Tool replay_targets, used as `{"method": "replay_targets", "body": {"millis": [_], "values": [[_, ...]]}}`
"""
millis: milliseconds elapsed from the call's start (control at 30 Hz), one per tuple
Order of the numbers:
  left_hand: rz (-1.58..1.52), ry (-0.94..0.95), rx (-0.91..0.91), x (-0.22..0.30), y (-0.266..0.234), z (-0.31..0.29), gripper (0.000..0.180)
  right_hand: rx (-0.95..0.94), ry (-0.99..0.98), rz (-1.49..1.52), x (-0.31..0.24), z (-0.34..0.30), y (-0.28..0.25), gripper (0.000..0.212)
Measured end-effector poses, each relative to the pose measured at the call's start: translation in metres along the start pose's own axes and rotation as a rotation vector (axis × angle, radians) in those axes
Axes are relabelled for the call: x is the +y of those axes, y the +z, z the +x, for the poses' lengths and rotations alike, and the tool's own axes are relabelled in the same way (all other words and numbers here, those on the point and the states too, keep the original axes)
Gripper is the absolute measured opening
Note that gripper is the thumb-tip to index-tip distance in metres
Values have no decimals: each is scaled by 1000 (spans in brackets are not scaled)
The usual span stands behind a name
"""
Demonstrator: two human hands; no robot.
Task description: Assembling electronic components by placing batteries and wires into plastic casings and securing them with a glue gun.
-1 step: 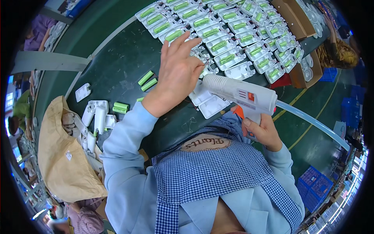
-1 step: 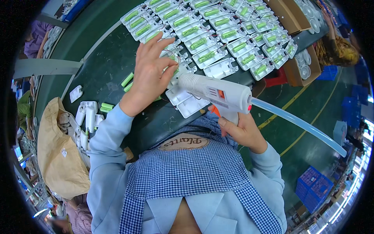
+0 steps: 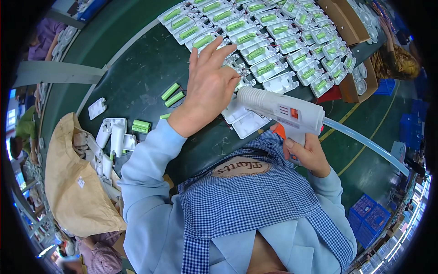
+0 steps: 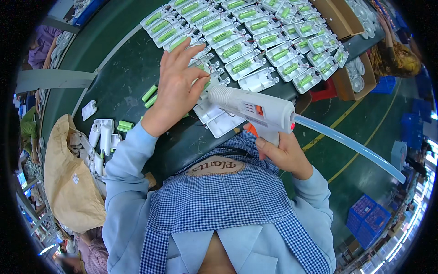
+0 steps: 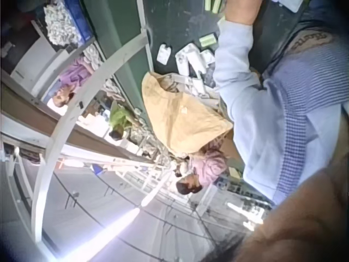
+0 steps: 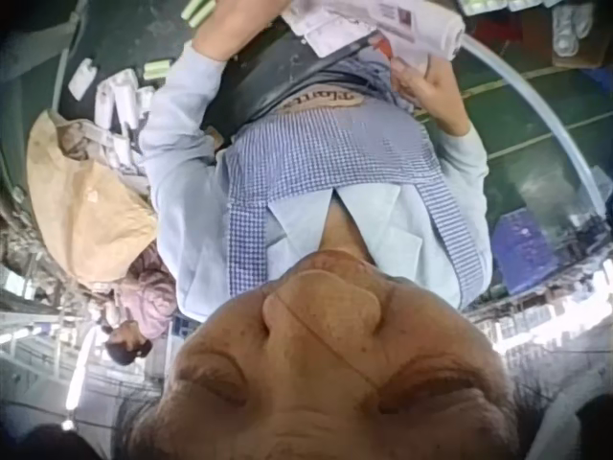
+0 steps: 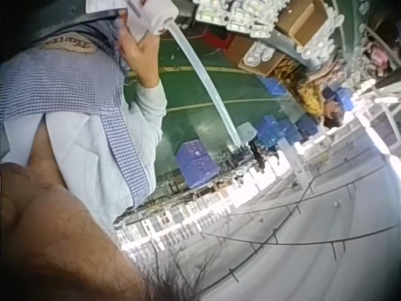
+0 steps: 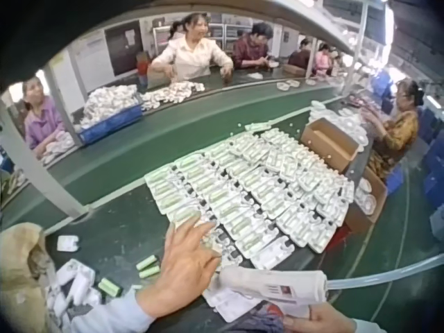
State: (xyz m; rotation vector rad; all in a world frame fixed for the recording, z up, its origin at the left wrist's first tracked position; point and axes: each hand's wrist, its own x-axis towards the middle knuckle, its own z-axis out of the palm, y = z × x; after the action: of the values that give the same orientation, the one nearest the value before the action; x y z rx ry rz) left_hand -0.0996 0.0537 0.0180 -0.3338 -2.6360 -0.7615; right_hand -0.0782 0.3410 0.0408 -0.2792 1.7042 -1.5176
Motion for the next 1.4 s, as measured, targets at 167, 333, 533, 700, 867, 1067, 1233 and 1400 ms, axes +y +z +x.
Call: {"method": "replay_targets", "body": {"millis": [167, 333, 533, 700, 867, 1067, 1233, 1400], "values": [[70, -52, -51, 0, 13, -2, 4, 13, -10, 67, 5, -2, 0, 61], [102, -17, -40, -5, 22, -4, 7, 15, -26, 75, 12, -4, -2, 61], [118, -20, -41, -4, 22, -6, 8, 44, -40, 60, 11, -6, 1, 57], [169, -23, 88, 0, -4, -5, 19, 121, -58, 59, 9, -4, 5, 46], [233, -48, 203, -13, -48, -20, 17, 67, -20, -43, 10, 0, -2, 45], [289, -122, 173, -27, -72, -50, 17, 161, -97, 44, 1, 8, 12, 28], [289, -180, 57, -37, -73, -65, 19, 140, -76, 23, 1, 6, 11, 32], [272, -238, -43, -47, -72, -76, 21, 143, -29, 29, 4, -2, 8, 26]]}}
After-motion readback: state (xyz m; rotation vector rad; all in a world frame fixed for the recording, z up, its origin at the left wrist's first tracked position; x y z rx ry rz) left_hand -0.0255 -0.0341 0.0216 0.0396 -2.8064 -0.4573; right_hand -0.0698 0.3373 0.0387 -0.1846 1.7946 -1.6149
